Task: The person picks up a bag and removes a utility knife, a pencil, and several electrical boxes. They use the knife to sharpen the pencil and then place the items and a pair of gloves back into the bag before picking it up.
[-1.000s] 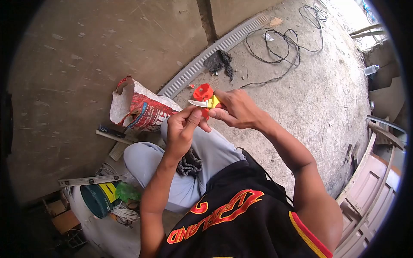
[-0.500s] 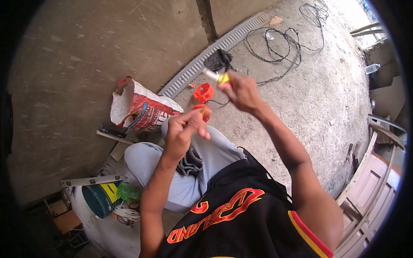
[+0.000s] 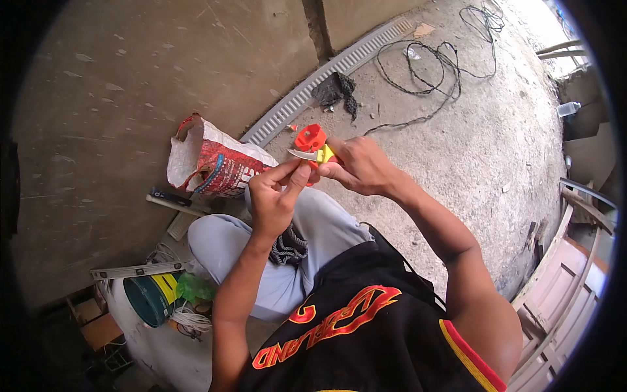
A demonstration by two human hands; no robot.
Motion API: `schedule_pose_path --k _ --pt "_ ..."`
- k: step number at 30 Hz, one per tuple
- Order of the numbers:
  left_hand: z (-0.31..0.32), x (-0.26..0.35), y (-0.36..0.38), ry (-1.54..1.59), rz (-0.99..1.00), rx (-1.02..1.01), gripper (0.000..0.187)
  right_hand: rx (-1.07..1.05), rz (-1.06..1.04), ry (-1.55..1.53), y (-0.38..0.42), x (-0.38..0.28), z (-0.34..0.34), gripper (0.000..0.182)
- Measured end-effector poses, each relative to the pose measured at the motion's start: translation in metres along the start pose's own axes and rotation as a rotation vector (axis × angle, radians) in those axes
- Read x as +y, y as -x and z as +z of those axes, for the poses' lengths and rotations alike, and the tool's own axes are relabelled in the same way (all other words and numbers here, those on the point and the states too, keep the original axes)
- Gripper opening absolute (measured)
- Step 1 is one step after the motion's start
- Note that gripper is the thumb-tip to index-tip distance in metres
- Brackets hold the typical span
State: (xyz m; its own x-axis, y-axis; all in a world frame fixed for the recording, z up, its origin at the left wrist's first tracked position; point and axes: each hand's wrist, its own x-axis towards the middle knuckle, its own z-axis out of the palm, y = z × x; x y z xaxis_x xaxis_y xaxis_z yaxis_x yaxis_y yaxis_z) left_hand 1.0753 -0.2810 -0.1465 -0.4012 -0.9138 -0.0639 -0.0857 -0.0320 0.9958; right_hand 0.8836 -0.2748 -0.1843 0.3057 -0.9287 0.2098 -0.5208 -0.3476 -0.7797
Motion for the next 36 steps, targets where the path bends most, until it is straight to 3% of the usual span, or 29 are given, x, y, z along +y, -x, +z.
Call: schedule_pose_path --k 4,6,7,9,11,13,15,16,17,19,20,22,25,27,31,35,36 --pt "0.004 0.003 0.000 -0.202 0.095 0.141 0.022 0.069 0.048 0.029 -0.002 0.002 0.003 0.057" --pt "0.002 -0.001 -0.001 -0.442 0.311 0.203 0.021 0.153 0.174 0.051 -0.006 0.013 -0.002 0.054" --pt "0.003 -0.001 -0.001 -0.445 0.316 0.204 0.021 0.238 0.297 0.074 -0.007 0.018 -0.006 0.050" --pt "0.005 -0.001 0.000 -0.487 0.276 0.234 0.020 0.242 0.283 0.082 -0.006 0.020 -0.007 0.049" --pt "0.008 -0.002 0.001 -0.486 0.279 0.238 0.020 0.163 0.202 -0.199 0.001 0.017 -0.003 0.050" --pt "0.007 -0.002 -0.001 -0.495 0.293 0.260 0.020 0.195 0.133 -0.285 0.002 0.011 0.002 0.040" --pt "0.005 -0.002 0.001 -0.229 0.179 0.183 0.018 0.164 0.382 -0.728 -0.002 0.006 0.002 0.026" --pt "-0.003 0.000 0.001 -0.232 0.177 0.216 0.018 0.180 0.358 -0.879 0.001 0.024 0.006 0.012" --pt "-0.017 0.005 0.000 -0.213 0.210 0.222 0.018 0.203 0.400 -0.786 -0.002 0.026 0.000 0.016" --pt "-0.049 0.033 0.009 -0.247 0.255 0.229 0.018 0.193 0.304 -0.043 -0.002 0.047 -0.002 0.015" --pt "-0.068 0.032 0.014 -0.160 0.256 0.291 0.021 0.171 0.292 -0.042 0.005 0.061 0.001 0.015" --pt "-0.098 0.047 0.030 -0.138 0.225 0.397 0.023 -0.054 0.390 0.400 0.019 0.087 0.012 0.014" --pt "-0.124 0.042 0.049 -0.120 0.230 0.540 0.019 -0.214 0.410 0.337 0.024 0.100 0.026 0.013" --pt "-0.146 0.029 0.060 -0.135 0.196 0.555 0.017 -0.168 0.338 0.227 0.017 0.103 0.038 0.016" --pt "-0.165 0.022 0.058 -0.177 0.088 0.660 0.014 -0.119 0.465 0.043 -0.030 0.080 0.064 0.028" --pt "-0.212 -0.003 0.037 -0.493 0.096 0.793 0.019 -0.014 0.490 0.039 -0.072 0.144 0.117 0.034" --pt "-0.219 -0.010 0.032 -0.484 0.099 0.801 0.019 0.064 0.508 0.162 -0.079 0.162 0.130 0.034"
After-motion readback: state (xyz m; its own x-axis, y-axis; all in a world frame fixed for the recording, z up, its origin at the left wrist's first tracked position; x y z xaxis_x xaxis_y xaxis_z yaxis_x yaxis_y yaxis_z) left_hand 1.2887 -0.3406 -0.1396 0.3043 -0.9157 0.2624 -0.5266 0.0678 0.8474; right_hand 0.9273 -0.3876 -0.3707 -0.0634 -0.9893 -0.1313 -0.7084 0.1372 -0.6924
